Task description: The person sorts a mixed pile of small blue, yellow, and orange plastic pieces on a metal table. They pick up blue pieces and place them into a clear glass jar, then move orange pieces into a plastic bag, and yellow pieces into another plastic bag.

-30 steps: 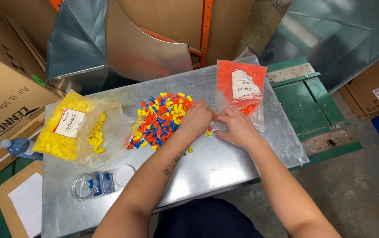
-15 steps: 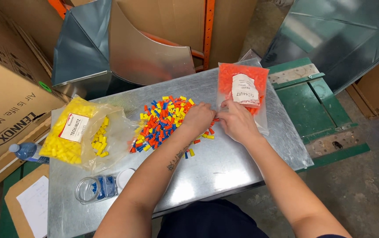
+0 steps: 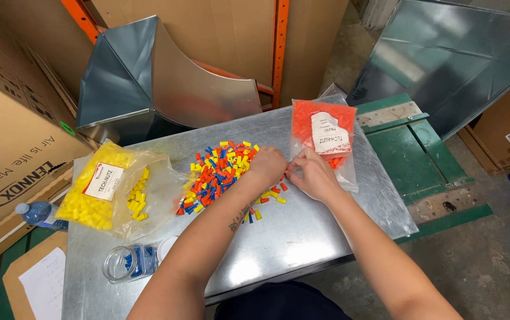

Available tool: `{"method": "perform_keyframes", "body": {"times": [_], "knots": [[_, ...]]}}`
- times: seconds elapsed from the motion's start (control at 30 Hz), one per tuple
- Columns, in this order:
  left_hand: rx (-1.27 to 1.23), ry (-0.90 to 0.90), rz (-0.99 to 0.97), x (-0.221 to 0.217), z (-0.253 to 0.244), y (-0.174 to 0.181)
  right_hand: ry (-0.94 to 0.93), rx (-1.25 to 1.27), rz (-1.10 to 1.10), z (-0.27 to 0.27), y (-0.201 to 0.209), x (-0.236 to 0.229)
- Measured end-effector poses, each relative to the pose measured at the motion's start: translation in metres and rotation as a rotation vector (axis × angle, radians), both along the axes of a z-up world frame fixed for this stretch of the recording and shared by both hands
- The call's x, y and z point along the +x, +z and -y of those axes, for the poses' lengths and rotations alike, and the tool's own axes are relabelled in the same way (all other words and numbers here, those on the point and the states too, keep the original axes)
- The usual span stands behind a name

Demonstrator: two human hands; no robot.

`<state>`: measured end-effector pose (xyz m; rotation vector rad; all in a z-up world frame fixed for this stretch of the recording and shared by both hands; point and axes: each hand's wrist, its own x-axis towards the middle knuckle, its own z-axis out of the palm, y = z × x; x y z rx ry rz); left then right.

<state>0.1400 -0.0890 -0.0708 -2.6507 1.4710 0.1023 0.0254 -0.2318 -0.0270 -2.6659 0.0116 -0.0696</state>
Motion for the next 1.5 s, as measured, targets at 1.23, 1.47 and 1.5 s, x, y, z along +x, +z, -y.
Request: {"method": "perform_keyframes", "body": {"times": [1.23, 1.47, 1.5], "knots": [[-0.381, 0.224, -0.12, -0.072, -0.037, 0.01, 0.039, -0.038, 0.176, -0.007, 0.025, -0.018], [-0.374, 0.34, 0.029, -0.087, -0.032, 0.014, 0.079, -0.262, 0.09, -0.021, 0.003, 0.054], [-0.364, 0.35, 0.007, -0.087, -0.032, 0.014, 0.091, -0.276, 0.045, -0.02, -0.003, 0.061]]}}
